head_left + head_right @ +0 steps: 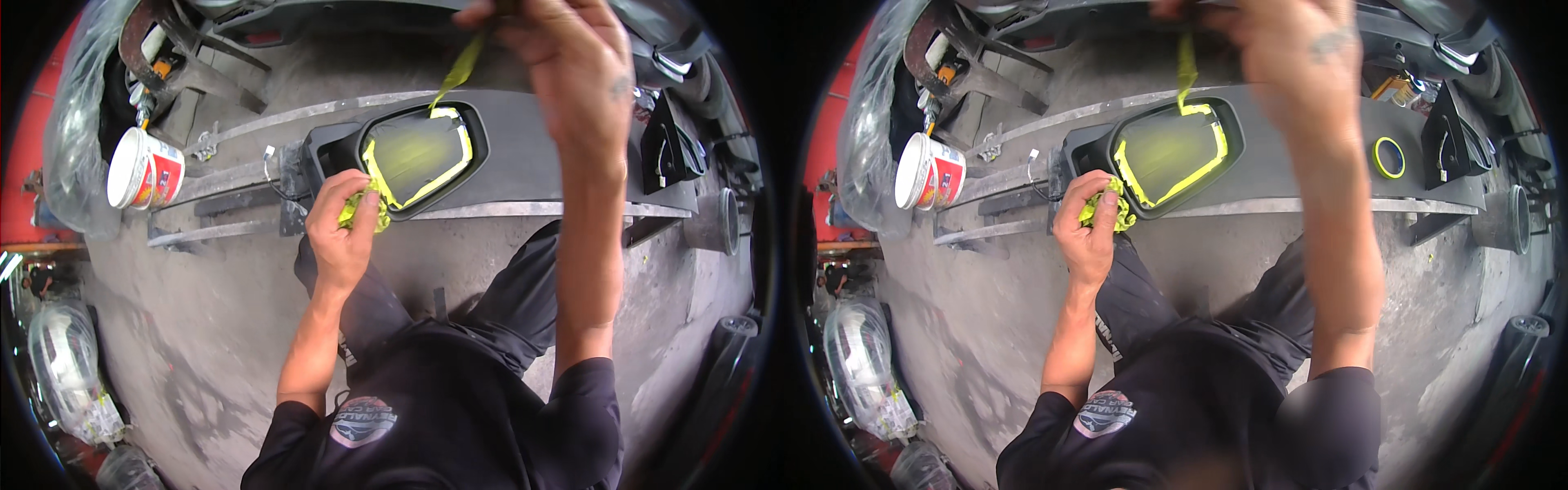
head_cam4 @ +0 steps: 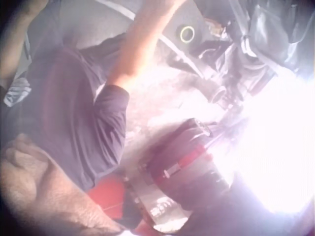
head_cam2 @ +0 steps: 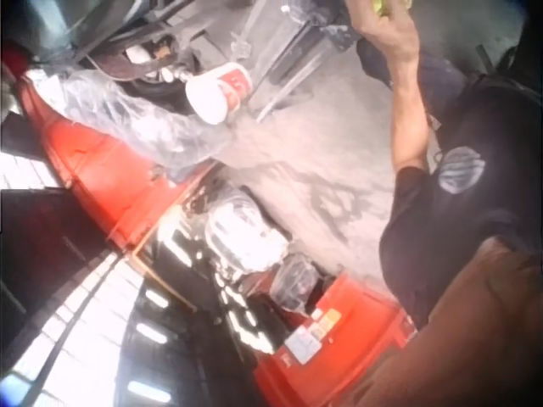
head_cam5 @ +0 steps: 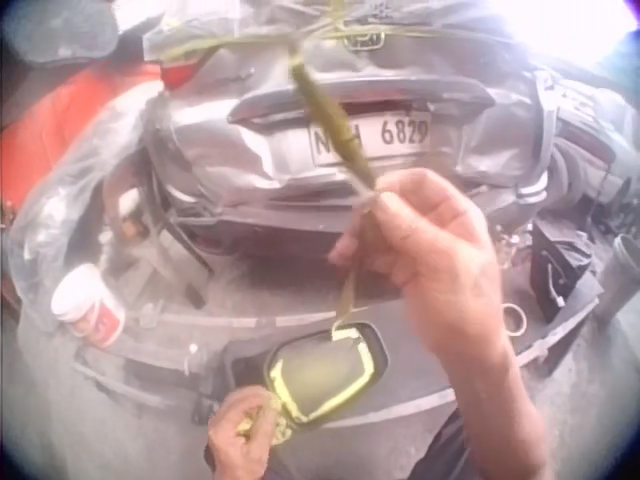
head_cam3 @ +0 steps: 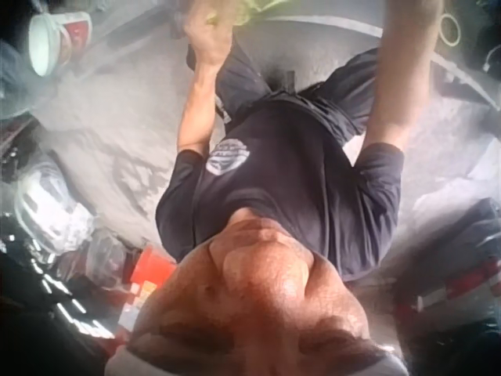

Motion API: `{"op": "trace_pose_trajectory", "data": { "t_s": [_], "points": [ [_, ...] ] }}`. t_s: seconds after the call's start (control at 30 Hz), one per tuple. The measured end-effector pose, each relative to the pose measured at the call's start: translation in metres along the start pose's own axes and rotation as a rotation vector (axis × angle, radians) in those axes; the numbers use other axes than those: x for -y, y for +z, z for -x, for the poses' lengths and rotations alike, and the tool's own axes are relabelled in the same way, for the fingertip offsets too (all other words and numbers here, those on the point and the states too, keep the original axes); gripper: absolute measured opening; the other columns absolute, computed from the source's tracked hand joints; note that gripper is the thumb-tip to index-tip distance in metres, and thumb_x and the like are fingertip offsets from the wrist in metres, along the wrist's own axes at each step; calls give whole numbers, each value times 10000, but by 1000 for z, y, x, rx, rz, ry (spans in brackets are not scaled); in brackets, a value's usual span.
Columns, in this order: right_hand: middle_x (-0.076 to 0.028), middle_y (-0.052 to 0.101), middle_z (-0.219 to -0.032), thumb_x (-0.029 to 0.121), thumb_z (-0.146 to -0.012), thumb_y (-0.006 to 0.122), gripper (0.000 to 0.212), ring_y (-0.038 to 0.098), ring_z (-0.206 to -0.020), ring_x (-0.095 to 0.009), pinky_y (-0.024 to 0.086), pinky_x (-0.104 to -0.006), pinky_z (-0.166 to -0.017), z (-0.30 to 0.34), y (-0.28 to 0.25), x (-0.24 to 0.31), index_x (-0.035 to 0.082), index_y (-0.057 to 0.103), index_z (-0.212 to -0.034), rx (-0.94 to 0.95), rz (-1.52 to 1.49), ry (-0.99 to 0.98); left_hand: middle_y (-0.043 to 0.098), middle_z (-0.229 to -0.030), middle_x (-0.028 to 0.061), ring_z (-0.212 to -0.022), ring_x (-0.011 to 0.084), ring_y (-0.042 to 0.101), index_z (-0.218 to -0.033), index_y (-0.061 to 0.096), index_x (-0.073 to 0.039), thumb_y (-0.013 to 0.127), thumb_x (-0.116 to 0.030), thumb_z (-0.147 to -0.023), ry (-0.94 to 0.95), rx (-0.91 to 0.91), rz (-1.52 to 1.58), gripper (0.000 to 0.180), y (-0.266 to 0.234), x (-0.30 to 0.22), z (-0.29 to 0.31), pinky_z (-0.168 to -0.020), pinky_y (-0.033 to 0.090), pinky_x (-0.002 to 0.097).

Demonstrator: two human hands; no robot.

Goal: The person applies bright green tape to the edges of a detached car side mirror, then peels it off to reveal a maroon-colored surface. The person handles the mirror and tape by hand, working on a bench in a workshop.

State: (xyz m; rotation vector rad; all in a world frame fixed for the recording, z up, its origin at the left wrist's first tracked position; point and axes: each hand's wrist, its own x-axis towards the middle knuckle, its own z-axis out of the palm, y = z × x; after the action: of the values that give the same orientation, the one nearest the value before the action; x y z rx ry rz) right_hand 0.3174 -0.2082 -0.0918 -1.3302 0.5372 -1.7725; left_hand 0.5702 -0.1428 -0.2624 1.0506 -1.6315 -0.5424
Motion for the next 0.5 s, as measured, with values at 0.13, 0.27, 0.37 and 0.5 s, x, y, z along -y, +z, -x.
{"op": "trace_pose_trajectory", "data": {
  "t_s": [0.13, 0.27, 0.37, 0.5],
  "points": [
    [-81, 722, -891, 168, -995, 681, 191, 704, -796, -163, 569, -310, -742, 36, 74, -39, -17, 707, -1030, 158, 23, 88, 719, -1187, 144, -1089, 224, 675, -1255, 638, 41, 679, -110, -987, -28, -56, 122, 310, 0, -13, -7, -969, 522, 334],
    [-191, 628, -939, 83, -908, 641, 198, 649, -944, -421, 496, -525, -900, 103, 136, -91, 17, 613, -1092, 295, 246, -111, 706, -1233, 162, -1125, 208, 671, -1445, 552, 24, 547, -220, -1068, -90, -236, -107, 449, 18, -15, -20, -1009, 534, 361],
    [-180, 660, -1172, 62, -881, 708, 338, 656, -1121, -375, 507, -488, -968, 115, 129, -90, 7, 651, -1209, 295, 524, -140, 705, -1207, 173, -1024, 208, 684, -1336, 614, 26, 534, -206, -1078, -348, 22, 265, 356, -18, -12, -16, -937, 550, 336],
    [-265, 656, -1281, -55, -844, 637, 522, 655, -1159, -450, 545, -464, -1005, 118, 59, -93, -19, 616, -1364, 63, 821, -247, 702, -1130, 213, -932, 182, 658, -1037, 679, 74, 542, -149, -1079, 33, -124, 268, 265, -30, -5, -26, -792, 501, 273]
  ]
}}
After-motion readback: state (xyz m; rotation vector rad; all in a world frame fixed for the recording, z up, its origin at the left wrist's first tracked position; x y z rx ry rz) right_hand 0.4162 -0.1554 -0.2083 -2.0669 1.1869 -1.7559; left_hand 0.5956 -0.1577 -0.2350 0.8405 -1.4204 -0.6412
